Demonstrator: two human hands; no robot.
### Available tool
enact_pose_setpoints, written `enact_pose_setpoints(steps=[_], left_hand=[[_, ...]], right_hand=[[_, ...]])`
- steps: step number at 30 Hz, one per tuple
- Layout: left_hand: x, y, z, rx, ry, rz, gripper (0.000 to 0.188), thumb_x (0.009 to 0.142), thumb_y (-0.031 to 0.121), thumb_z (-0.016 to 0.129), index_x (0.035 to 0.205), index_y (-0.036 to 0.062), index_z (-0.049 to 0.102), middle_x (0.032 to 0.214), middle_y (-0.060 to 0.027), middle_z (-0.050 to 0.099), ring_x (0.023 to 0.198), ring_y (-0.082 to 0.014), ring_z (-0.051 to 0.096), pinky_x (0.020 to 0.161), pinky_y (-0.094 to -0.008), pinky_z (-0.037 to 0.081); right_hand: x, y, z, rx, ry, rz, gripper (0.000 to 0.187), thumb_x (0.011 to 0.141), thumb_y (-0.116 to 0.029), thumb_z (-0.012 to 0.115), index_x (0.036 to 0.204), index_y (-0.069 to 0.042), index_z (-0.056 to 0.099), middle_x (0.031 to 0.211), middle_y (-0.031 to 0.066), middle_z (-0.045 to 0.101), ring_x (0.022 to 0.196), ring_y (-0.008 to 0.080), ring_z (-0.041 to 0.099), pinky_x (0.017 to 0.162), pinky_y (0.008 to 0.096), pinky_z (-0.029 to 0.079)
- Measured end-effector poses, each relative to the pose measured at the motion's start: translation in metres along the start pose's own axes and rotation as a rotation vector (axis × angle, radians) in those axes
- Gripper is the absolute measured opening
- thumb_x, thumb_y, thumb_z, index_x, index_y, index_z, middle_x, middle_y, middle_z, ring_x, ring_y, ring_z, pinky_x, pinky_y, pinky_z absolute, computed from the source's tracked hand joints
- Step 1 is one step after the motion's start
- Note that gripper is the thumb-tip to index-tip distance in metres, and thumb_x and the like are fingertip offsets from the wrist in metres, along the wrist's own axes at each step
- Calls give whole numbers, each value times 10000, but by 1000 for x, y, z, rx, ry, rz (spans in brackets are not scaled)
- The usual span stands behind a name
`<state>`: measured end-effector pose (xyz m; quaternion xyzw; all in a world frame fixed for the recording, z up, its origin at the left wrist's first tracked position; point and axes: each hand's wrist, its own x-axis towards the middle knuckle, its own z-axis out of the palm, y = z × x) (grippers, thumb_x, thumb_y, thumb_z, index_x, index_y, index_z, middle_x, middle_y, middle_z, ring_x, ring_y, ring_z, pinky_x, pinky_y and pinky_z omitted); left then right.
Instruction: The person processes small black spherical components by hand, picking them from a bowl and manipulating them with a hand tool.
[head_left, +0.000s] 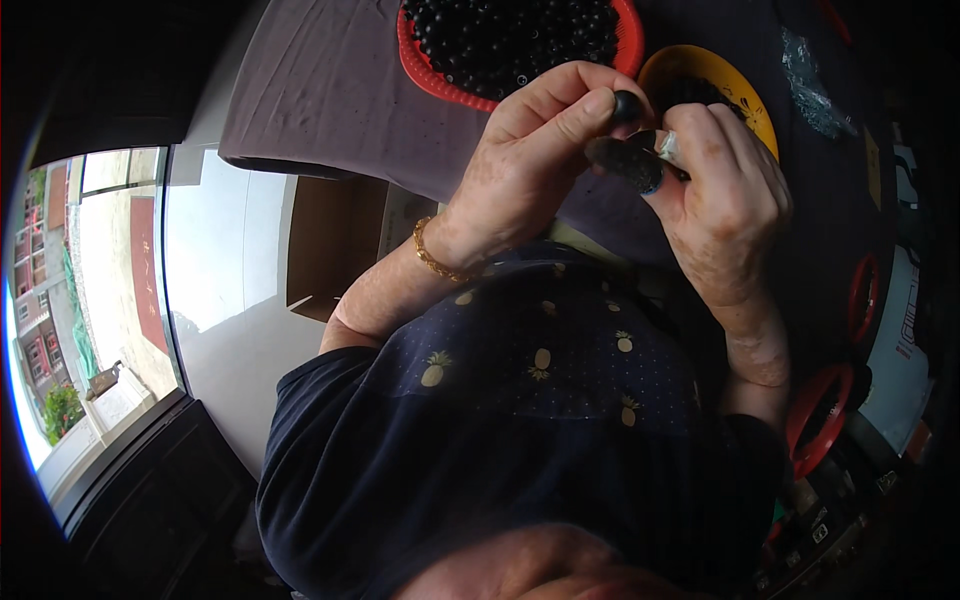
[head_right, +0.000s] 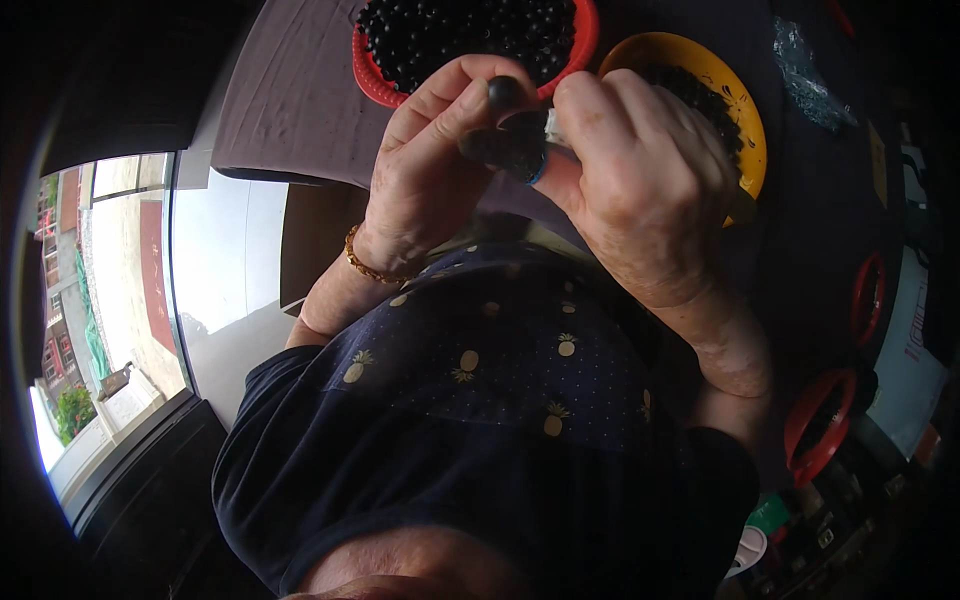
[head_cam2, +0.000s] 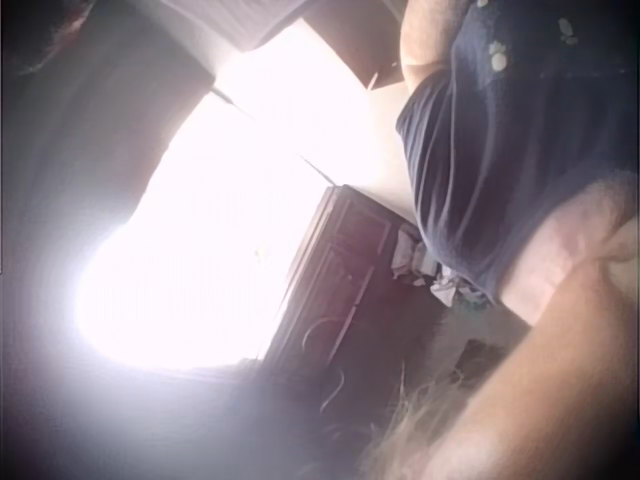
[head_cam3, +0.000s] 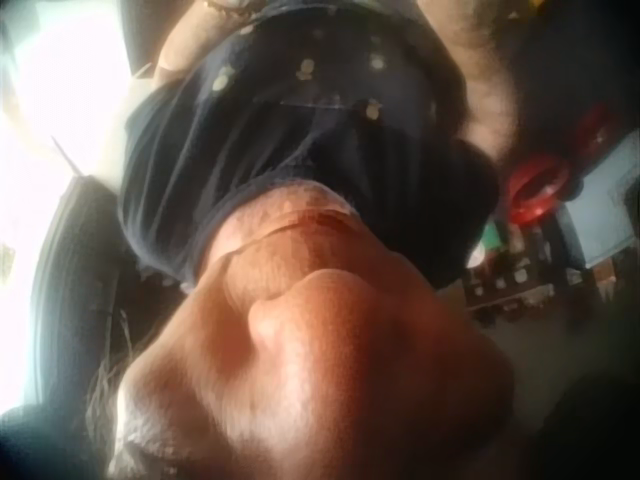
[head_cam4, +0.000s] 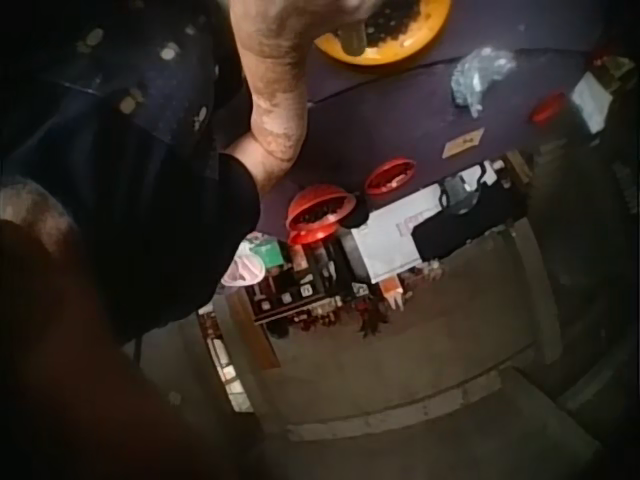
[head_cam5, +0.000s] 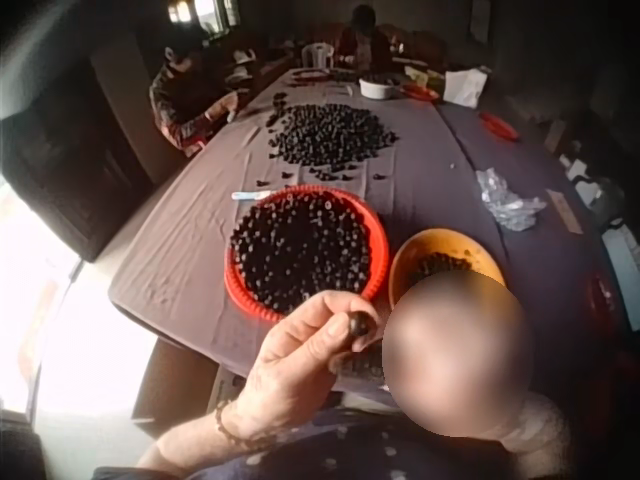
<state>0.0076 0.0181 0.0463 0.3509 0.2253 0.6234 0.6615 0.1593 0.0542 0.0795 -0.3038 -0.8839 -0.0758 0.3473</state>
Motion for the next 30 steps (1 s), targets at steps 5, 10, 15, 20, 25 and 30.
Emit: enact_pose_setpoints(steps=[5,10,15,20,25,30], left_hand=[[1,1,-2,-137,-50,-7,247,929,229,478,1045,22,546,820,7,526,647,-57,423,603,-193,369],[-2,7,2,-101,29,-73,226,918,223,487,1045,49,556,773,28,519,629,-45,410,561,-165,331],[-2,6,0,-25,53,-57,236,917,234,493,1056,53,556,784,36,523,631,-43,412,587,-162,354],[-3,10,0,-4,86,-75,236,923,233,486,1065,58,556,826,26,537,659,-47,436,635,-173,386],[3,0,-5,-157,11,8,215,945,175,461,1073,18,535,806,-26,551,679,-88,476,680,-231,458],[7,-5,-7,-45,-17,-5,217,925,170,502,1065,11,546,887,-38,579,729,-88,509,702,-230,445]], right_hand=[[-9,-3,-9,17,72,-167,481,817,-422,607,1045,1,596,633,14,517,503,127,501,444,259,414],[-10,-8,-1,-4,78,-202,422,826,-336,620,1071,7,615,589,-16,475,472,103,454,430,239,392],[-4,-10,3,13,96,-171,375,804,-266,652,1074,-6,630,571,-29,448,470,98,449,435,231,392],[-5,-10,1,-22,26,-200,336,787,-206,672,1064,-19,641,576,-28,450,486,91,453,445,230,402],[-6,-5,1,66,113,-77,377,762,-164,694,1093,-5,612,653,4,532,513,102,497,451,236,432],[-8,4,-3,77,86,32,335,756,-93,689,1068,0,612,758,44,598,538,96,537,454,214,451]])
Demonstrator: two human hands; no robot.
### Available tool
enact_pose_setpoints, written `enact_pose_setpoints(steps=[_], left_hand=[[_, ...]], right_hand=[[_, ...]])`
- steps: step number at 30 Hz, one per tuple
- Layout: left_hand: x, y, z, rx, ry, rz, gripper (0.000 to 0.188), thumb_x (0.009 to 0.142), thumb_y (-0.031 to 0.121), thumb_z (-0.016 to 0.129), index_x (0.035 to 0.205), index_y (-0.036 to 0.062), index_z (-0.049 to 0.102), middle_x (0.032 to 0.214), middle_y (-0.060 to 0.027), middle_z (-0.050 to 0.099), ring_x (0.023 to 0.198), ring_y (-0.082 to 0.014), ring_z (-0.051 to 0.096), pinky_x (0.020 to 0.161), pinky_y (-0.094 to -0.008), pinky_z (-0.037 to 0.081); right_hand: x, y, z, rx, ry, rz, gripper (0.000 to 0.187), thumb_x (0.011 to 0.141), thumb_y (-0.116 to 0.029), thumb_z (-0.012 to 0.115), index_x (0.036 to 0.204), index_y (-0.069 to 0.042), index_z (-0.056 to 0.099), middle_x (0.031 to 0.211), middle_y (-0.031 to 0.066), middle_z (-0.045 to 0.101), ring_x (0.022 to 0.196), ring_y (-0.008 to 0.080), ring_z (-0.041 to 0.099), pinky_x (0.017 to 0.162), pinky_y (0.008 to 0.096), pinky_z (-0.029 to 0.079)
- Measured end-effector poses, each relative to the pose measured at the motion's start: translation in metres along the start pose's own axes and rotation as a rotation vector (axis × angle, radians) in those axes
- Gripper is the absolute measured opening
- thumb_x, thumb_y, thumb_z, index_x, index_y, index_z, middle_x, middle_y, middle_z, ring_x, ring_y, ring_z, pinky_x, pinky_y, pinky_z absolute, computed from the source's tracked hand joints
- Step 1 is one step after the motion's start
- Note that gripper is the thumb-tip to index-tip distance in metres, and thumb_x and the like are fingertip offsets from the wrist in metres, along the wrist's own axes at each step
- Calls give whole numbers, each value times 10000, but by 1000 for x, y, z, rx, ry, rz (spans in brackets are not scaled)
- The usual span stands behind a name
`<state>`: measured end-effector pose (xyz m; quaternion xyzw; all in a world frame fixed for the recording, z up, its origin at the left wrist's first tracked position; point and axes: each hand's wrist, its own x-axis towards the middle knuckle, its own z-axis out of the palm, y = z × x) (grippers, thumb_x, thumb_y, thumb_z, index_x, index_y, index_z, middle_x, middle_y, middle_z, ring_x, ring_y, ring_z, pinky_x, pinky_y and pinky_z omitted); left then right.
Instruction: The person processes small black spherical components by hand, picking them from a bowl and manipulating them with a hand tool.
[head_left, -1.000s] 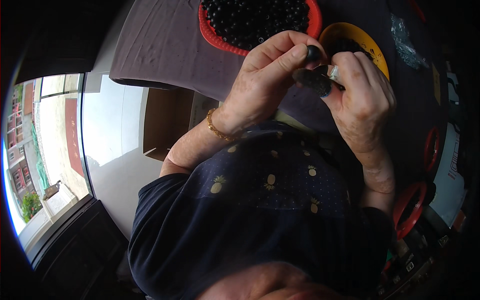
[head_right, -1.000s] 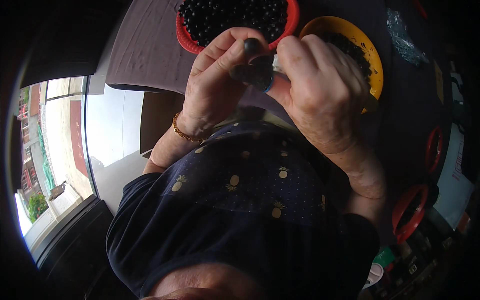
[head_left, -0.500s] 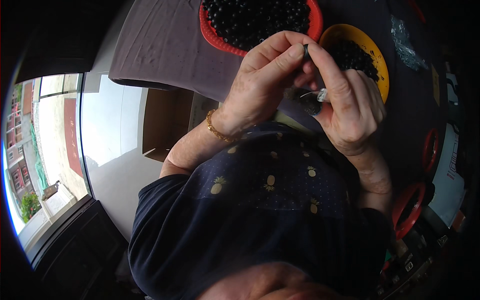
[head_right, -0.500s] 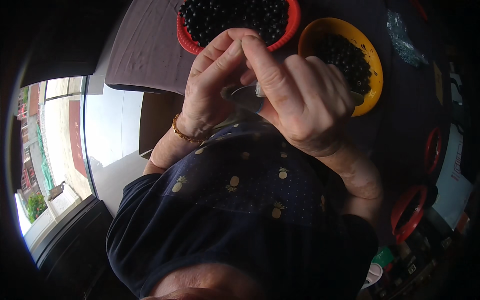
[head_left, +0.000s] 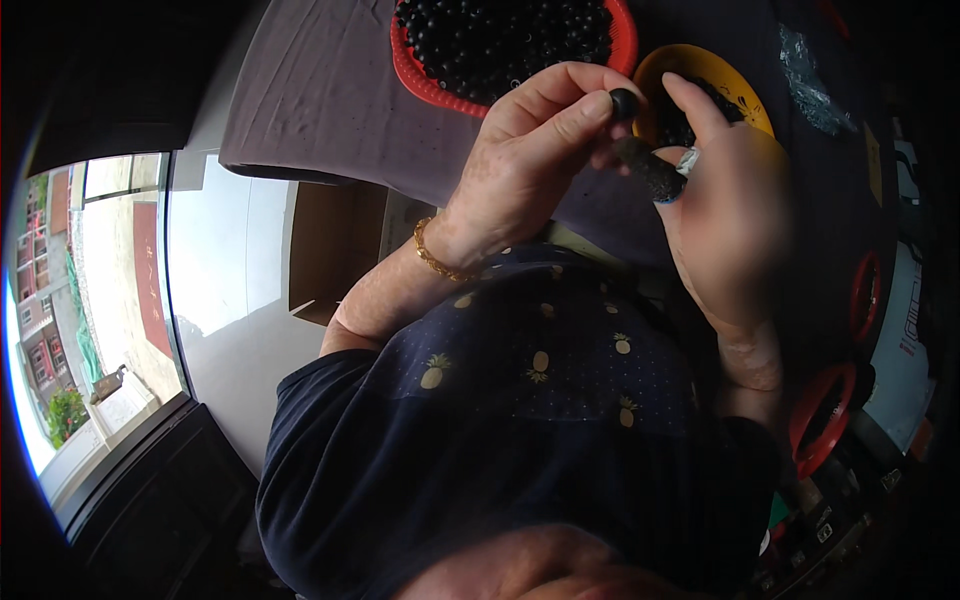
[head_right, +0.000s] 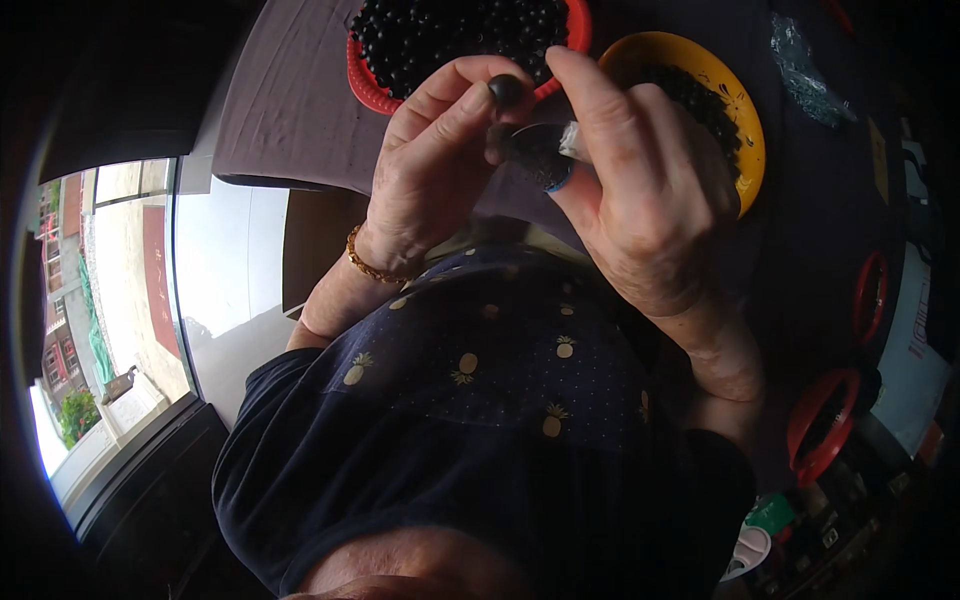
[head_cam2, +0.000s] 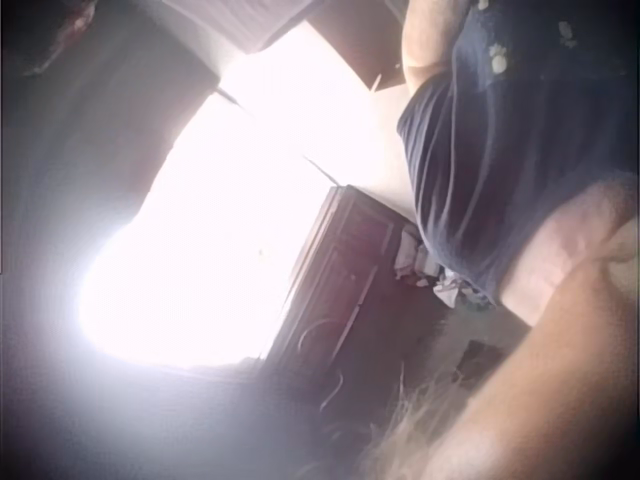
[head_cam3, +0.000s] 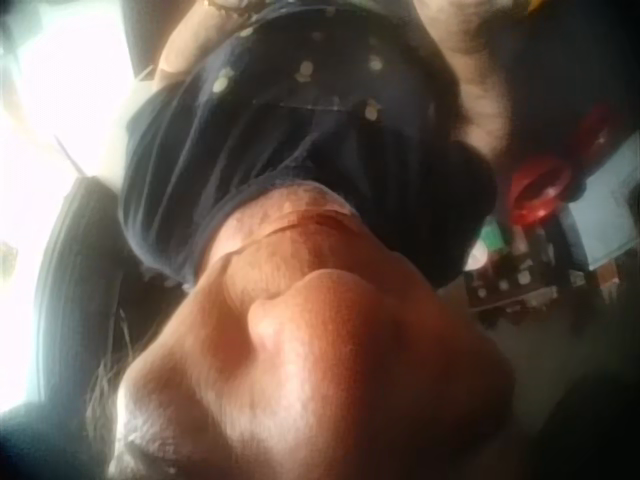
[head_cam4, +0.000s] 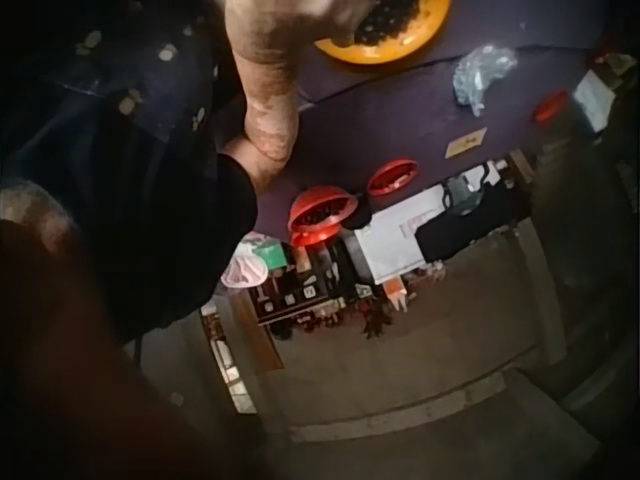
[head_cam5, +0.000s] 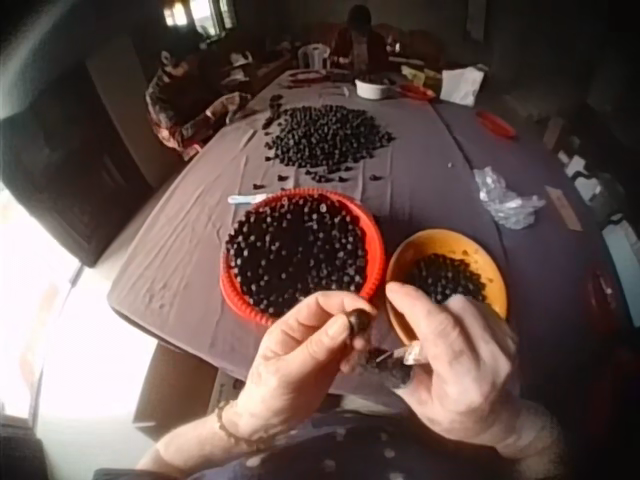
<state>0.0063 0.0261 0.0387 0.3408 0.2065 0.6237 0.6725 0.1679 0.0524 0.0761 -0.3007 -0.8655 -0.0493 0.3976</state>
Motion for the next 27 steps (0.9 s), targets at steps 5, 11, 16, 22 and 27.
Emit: enact_pose_setpoints(steps=[5,11,16,22,27], left_hand=[[15,-29,2,426,-63,-135,149,864,103,598,979,11,581,879,-22,602,776,-71,555,708,-231,487],[47,-97,-13,1034,-219,225,225,776,51,610,994,-2,584,878,-154,598,866,-301,594,752,-366,503],[51,-89,-10,1242,-187,271,243,774,31,600,1016,15,592,865,-137,594,844,-303,590,721,-366,504],[79,-28,-62,1777,-138,473,142,748,56,638,889,46,645,814,-59,615,802,-231,605,680,-308,522],[98,-28,-87,1990,-434,454,82,763,122,562,787,85,631,796,-81,615,874,-264,589,723,-369,504]], right_hand=[[-2,12,-14,86,136,154,266,775,-6,654,1038,11,617,830,53,612,618,97,550,507,193,447],[-13,17,-18,26,77,222,284,735,-42,702,1007,-24,623,765,51,592,625,128,601,510,213,492],[-25,26,-17,46,108,277,271,742,-48,697,1001,-23,622,779,63,605,663,141,627,519,211,505],[-32,30,-15,83,39,354,274,739,-13,682,1004,-32,615,796,74,617,700,157,645,535,227,527],[-29,24,-5,129,24,329,299,703,32,675,987,-37,610,749,53,593,644,147,618,515,240,508]])
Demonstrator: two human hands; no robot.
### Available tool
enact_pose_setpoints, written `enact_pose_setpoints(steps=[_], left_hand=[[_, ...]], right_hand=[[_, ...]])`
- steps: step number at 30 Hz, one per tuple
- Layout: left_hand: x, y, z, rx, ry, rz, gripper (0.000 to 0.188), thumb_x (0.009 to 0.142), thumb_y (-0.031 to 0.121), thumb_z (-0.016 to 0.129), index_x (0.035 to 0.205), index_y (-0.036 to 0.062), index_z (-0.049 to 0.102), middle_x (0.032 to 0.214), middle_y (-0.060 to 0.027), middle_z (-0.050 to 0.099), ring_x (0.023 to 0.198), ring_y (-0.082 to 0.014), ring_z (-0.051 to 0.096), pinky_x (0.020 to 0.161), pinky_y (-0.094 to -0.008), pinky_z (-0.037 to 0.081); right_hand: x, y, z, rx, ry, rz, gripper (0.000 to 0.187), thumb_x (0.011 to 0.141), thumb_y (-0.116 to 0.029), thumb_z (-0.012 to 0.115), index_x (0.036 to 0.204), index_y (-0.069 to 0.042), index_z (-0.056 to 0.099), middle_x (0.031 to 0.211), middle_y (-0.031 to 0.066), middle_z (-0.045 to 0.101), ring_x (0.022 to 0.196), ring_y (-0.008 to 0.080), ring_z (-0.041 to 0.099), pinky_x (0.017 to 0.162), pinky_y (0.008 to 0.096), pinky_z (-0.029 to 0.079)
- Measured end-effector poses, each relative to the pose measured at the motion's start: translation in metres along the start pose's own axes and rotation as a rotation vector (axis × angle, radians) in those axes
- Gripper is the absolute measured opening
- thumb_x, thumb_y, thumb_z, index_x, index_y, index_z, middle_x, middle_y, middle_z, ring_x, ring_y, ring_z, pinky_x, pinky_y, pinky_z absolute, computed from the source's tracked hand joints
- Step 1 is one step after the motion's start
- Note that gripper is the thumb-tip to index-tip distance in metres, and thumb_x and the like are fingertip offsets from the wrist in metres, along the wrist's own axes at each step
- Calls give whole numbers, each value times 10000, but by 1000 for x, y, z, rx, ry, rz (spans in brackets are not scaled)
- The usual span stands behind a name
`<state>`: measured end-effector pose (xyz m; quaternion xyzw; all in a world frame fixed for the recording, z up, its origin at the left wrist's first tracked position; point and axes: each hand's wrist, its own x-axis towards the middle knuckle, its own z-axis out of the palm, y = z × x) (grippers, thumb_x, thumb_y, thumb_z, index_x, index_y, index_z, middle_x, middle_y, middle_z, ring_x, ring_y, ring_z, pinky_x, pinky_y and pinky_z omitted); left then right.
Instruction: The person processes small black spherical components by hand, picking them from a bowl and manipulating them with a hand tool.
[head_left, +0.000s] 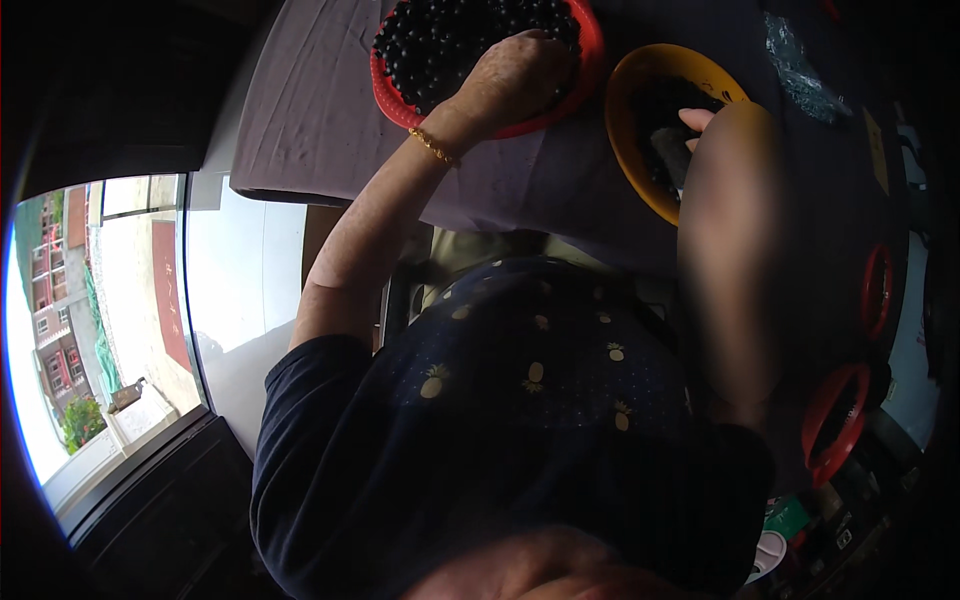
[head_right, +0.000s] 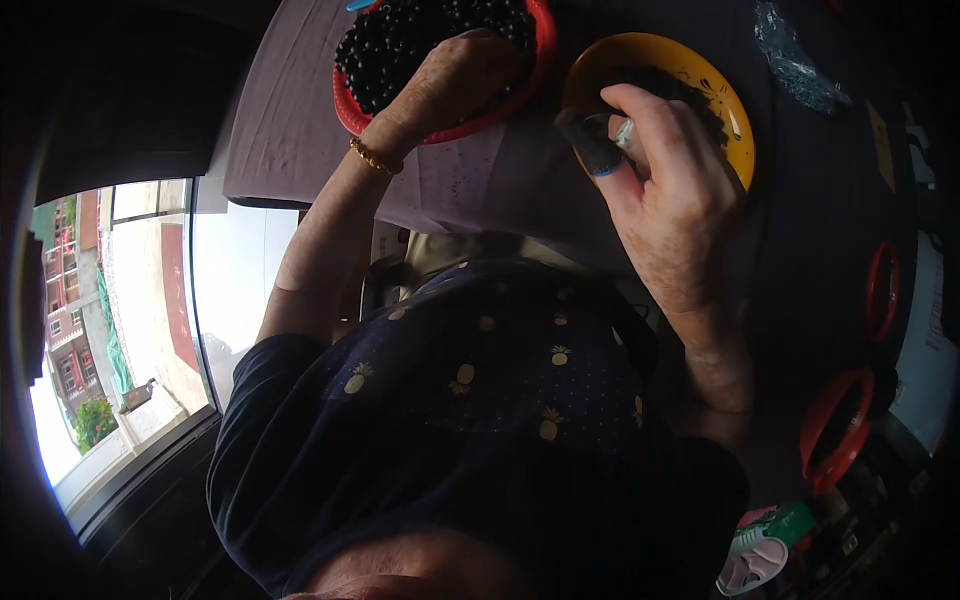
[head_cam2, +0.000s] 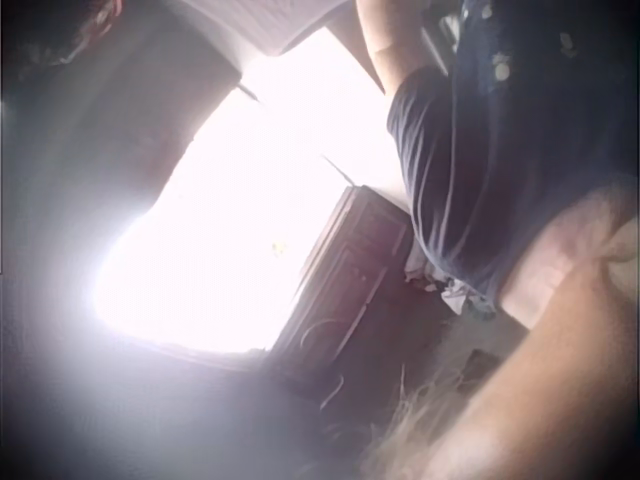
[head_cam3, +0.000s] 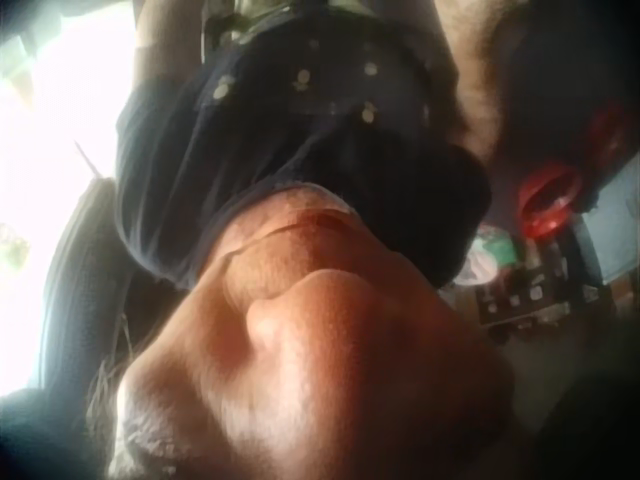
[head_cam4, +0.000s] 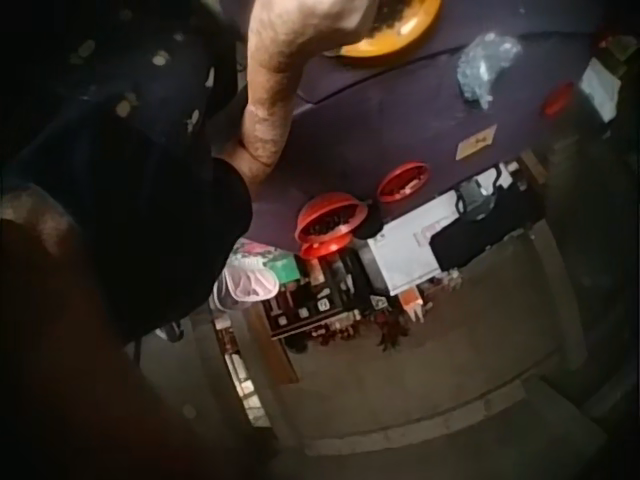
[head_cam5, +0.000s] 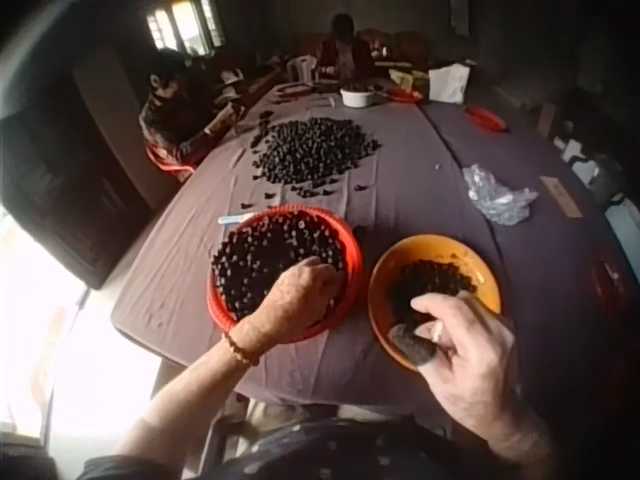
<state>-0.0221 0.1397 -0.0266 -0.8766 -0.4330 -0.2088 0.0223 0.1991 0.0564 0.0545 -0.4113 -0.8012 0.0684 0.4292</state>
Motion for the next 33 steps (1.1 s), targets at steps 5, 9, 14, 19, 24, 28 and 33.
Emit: enact_pose_setpoints(steps=[5,9,14,19,24,28,33], left_hand=[[4,-7,11,-163,-112,-106,144,790,112,511,857,90,637,904,-108,608,898,-270,584,794,-385,485],[4,-15,17,-163,-119,-62,169,804,120,501,907,87,631,980,-127,590,938,-273,576,832,-392,469],[11,-7,2,-227,-223,-128,173,800,127,505,897,49,624,964,-156,594,938,-289,580,835,-405,467],[12,-19,15,-79,-189,-38,177,805,151,519,868,33,636,849,-151,622,815,-297,615,750,-380,504],[-4,9,-31,-793,-52,-560,221,900,165,523,1033,13,614,938,-119,638,745,-156,621,713,-294,538],[-22,36,-52,-2031,157,-568,193,899,104,525,979,-62,581,876,-146,628,742,-163,621,764,-356,559],[-39,63,-56,-2366,222,-605,186,900,117,523,999,-28,585,897,-128,624,737,-158,602,790,-377,546]], right_hand=[[-3,-3,-2,-6,-32,14,292,707,33,675,984,-37,610,724,49,585,632,133,613,507,235,495],[-2,0,-7,-5,-20,66,275,718,20,677,978,-42,611,751,62,612,682,136,636,534,235,502],[5,2,-21,-52,42,112,257,754,-3,667,1003,-51,621,792,58,645,713,139,641,573,234,501],[11,2,-30,-30,141,123,231,770,3,654,995,-47,635,827,42,649,729,113,631,601,213,492],[4,9,-25,-36,137,172,230,762,-5,662,986,-47,630,825,44,649,730,128,633,607,235,504],[18,-7,-5,-97,-18,58,261,740,-41,677,991,-59,607,765,54,609,672,168,617,585,279,495],[35,-17,23,-158,-85,-275,304,702,-32,679,986,-87,587,750,30,588,697,180,613,601,297,498]])
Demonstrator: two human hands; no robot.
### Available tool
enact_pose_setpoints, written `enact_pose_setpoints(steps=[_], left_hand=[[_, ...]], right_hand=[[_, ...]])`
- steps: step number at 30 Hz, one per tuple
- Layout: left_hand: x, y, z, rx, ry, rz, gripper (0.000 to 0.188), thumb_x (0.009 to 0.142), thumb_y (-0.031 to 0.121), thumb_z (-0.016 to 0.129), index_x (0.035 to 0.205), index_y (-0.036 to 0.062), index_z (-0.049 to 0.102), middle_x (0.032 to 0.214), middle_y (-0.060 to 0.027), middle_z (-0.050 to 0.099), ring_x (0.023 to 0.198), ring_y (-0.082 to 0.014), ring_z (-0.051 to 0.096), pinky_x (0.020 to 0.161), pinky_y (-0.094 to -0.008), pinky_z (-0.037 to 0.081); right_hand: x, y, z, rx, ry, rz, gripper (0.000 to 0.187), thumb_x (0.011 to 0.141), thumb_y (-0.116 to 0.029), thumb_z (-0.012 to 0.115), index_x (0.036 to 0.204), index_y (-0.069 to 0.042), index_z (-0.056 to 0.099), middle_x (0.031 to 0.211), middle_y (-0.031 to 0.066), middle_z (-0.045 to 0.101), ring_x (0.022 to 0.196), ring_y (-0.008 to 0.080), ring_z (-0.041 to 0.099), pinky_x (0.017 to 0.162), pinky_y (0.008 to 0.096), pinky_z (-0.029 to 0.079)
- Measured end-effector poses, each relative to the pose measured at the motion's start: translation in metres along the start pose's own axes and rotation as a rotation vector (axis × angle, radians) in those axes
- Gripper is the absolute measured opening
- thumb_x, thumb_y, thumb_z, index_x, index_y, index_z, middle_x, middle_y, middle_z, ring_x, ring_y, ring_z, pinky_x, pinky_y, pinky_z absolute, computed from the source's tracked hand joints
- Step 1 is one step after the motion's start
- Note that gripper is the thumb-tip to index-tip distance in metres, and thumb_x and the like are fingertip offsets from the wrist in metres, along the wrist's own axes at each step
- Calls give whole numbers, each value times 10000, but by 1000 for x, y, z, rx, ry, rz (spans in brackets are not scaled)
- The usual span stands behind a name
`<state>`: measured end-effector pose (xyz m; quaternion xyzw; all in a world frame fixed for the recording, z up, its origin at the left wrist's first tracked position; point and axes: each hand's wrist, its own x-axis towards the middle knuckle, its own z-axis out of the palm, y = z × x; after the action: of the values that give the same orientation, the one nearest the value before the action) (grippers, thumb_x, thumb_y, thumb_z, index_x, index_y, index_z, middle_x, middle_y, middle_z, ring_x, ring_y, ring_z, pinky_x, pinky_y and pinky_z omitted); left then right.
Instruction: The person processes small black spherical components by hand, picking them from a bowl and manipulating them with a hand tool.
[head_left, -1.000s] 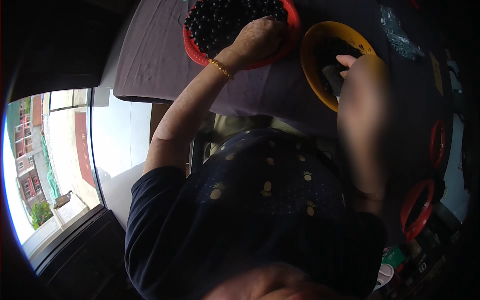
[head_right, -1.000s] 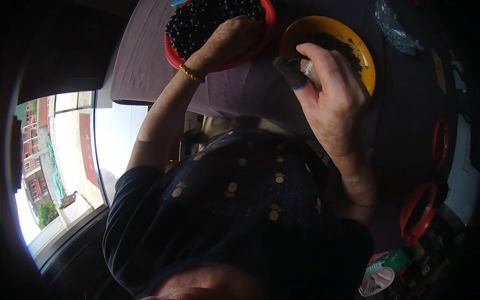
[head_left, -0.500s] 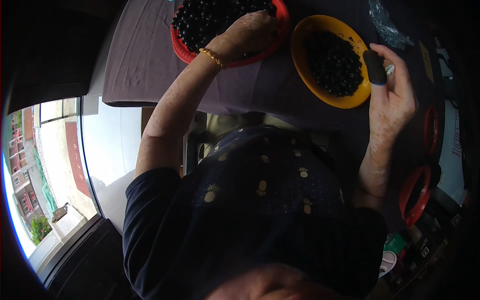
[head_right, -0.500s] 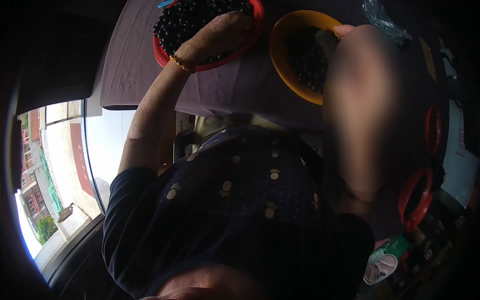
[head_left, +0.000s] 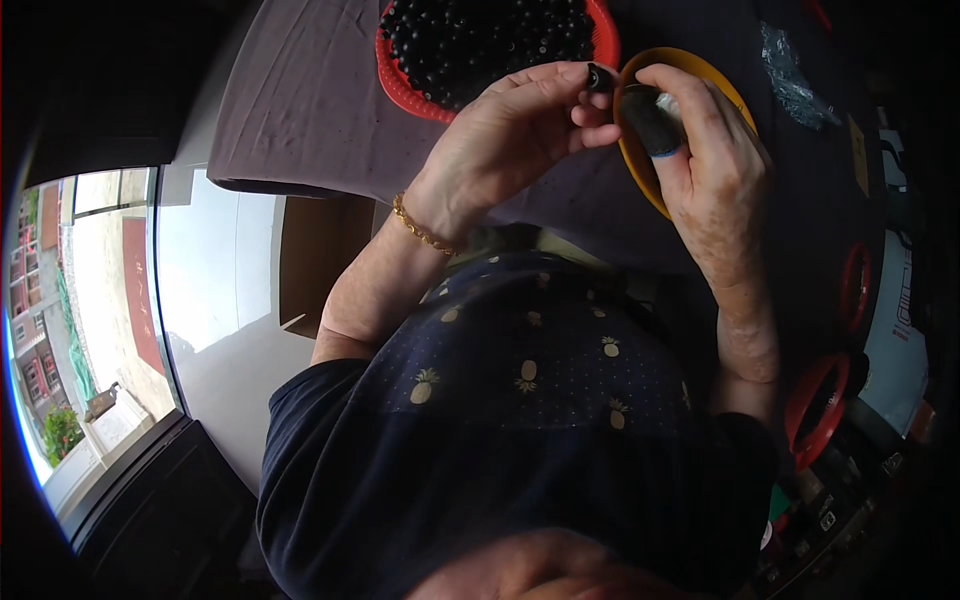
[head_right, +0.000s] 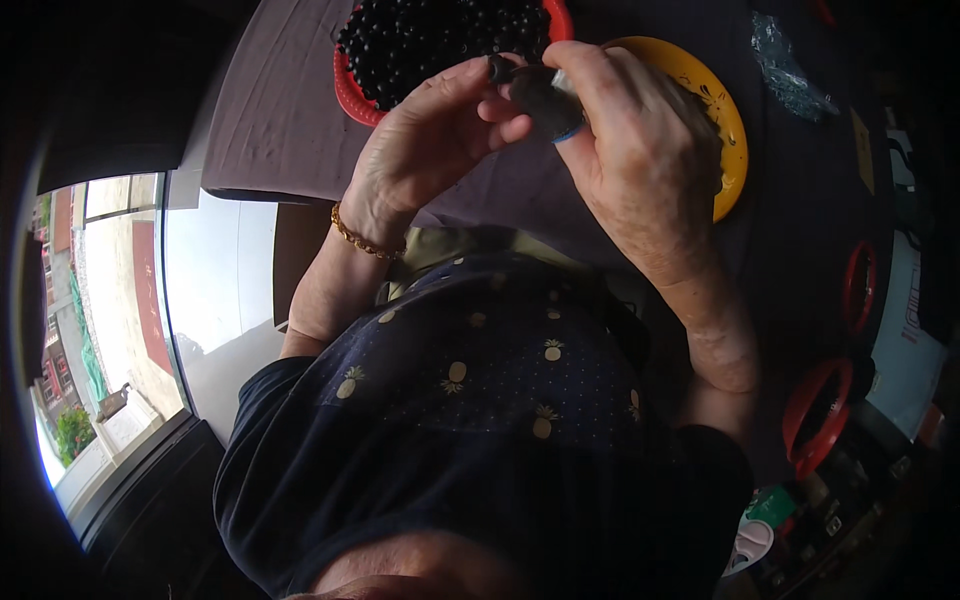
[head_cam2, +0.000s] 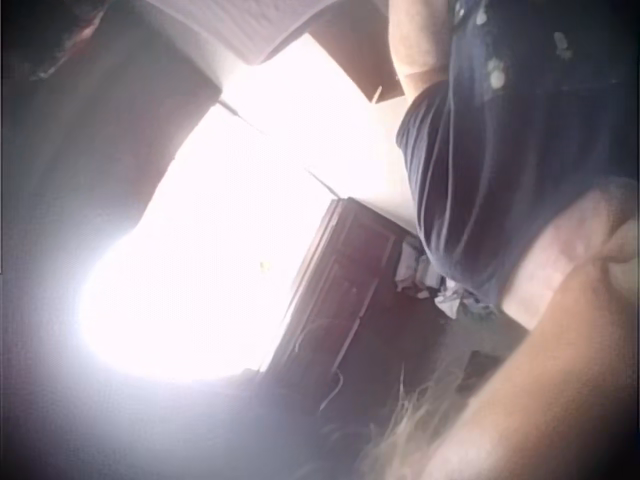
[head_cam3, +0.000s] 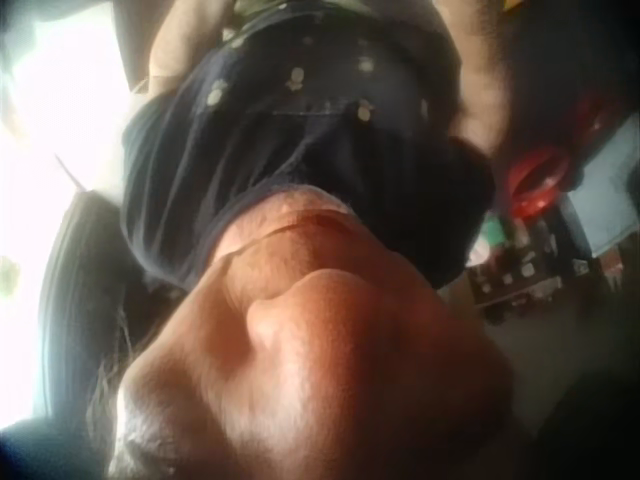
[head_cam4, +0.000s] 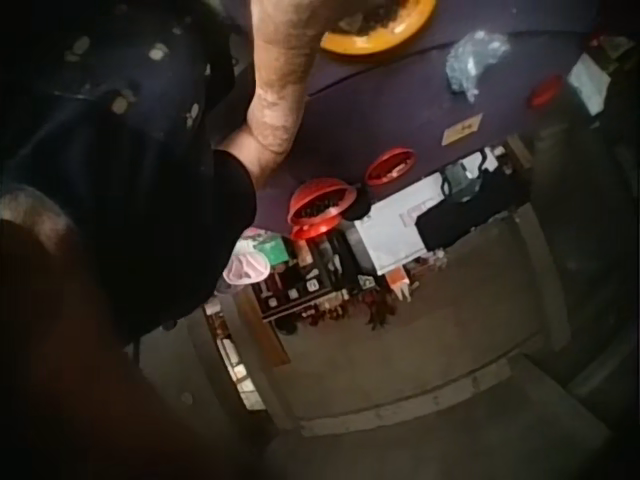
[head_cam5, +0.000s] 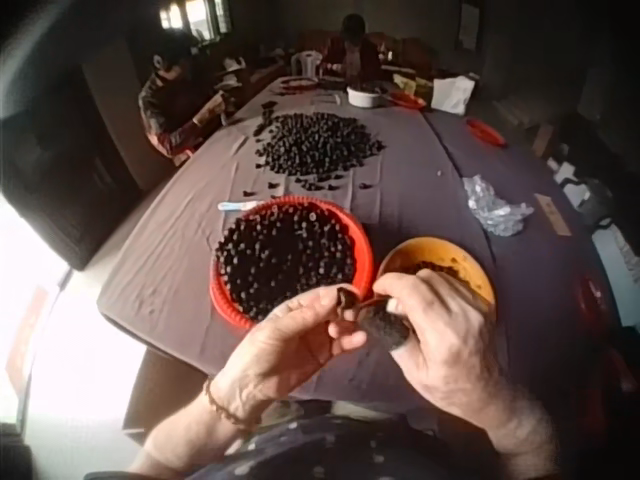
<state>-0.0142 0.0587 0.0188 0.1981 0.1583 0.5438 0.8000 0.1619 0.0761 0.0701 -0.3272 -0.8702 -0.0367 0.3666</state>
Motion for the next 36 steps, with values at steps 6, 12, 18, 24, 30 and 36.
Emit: enact_pose_setpoints(steps=[6,12,18,24,30,36], left_hand=[[-17,0,14,-180,-26,5,210,898,140,536,1028,-20,576,860,-41,594,714,-102,538,715,-308,526],[-18,1,10,10,-78,57,307,907,151,496,1140,-48,523,897,-63,583,702,-142,544,731,-393,516],[-17,7,8,89,-125,49,311,906,153,507,1138,-54,517,907,-60,588,710,-125,560,777,-404,529],[-15,6,6,-91,-135,34,202,916,143,501,1005,-24,572,856,-62,601,765,-122,591,789,-373,536],[-19,0,14,-90,-132,40,256,914,190,516,1080,-2,550,879,-36,595,742,-104,551,781,-328,511],[-23,-2,22,88,-29,72,324,906,230,526,1146,12,526,974,-54,615,737,-96,538,766,-302,475]], right_hand=[[13,-13,2,80,-99,-22,329,706,10,679,1016,-45,582,838,70,615,733,218,630,619,294,510],[18,-15,-7,103,-99,-127,329,677,47,690,983,-29,593,787,72,614,688,195,632,597,280,508],[18,-16,-6,127,-65,-116,394,591,53,689,955,-69,600,739,27,600,665,170,620,579,275,505],[15,-15,-17,150,-109,95,290,730,9,679,1007,-38,610,852,59,651,772,175,653,634,252,535],[17,-21,-13,45,-117,21,255,759,-117,686,991,-51,602,844,72,634,730,205,646,619,287,520],[21,-24,-13,-115,-108,-48,396,737,-381,685,947,-63,575,754,48,599,653,214,621,552,301,485]])
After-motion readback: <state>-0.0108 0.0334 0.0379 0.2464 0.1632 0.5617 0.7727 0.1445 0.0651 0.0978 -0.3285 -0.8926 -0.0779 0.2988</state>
